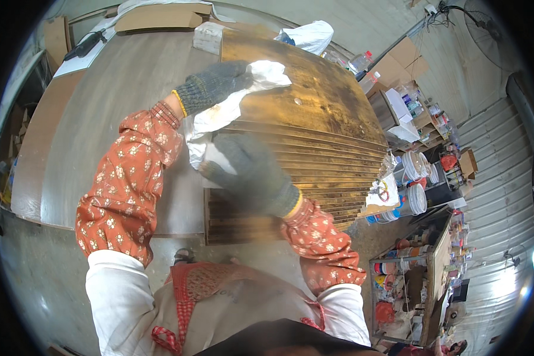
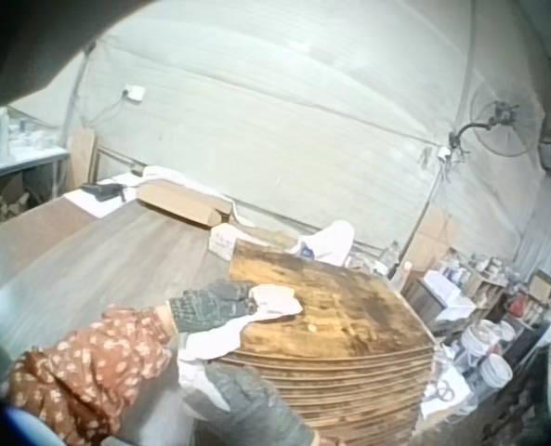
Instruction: The person wipes a stack of ribbed wooden panels with a white cloth, repeatedly lifting and turning the stack to clean multiple sides. The person uses a cloth to wipe the panels and occasionally adjusts the stack's position on the table.
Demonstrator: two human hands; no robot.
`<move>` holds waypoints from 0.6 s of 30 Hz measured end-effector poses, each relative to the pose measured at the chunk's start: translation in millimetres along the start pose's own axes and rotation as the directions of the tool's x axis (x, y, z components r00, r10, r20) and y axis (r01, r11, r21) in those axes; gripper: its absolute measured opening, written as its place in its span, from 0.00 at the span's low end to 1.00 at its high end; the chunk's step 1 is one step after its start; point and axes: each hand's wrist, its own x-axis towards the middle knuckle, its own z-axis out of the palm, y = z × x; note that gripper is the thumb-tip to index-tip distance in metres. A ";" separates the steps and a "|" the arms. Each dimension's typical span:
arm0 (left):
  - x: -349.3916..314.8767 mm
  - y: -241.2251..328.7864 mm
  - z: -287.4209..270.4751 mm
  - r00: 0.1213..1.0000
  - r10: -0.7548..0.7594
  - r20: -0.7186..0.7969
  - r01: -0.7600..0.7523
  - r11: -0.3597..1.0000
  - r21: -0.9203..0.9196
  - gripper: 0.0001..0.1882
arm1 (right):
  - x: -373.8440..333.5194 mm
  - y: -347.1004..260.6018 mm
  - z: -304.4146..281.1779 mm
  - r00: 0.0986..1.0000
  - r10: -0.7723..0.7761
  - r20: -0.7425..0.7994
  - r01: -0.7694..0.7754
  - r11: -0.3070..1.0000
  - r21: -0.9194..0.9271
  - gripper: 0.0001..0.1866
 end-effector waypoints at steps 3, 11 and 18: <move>-2.3 -4.3 -7.1 0.902 0.432 -0.011 -0.419 0.881 0.219 0.16 | -30.1 8.5 -21.8 0.998 0.064 -0.016 -0.065 0.995 -0.073 0.25; -8.5 -6.3 -6.9 0.999 0.026 0.033 -0.025 0.999 -0.034 0.18 | -23.5 8.2 -42.1 0.994 0.107 -0.021 -0.108 0.957 -0.270 0.21; -7.0 -24.4 -0.5 0.998 0.066 0.025 -0.065 0.997 -0.030 0.20 | 25.6 3.1 -15.6 0.995 -0.046 -0.092 0.031 0.987 -0.157 0.20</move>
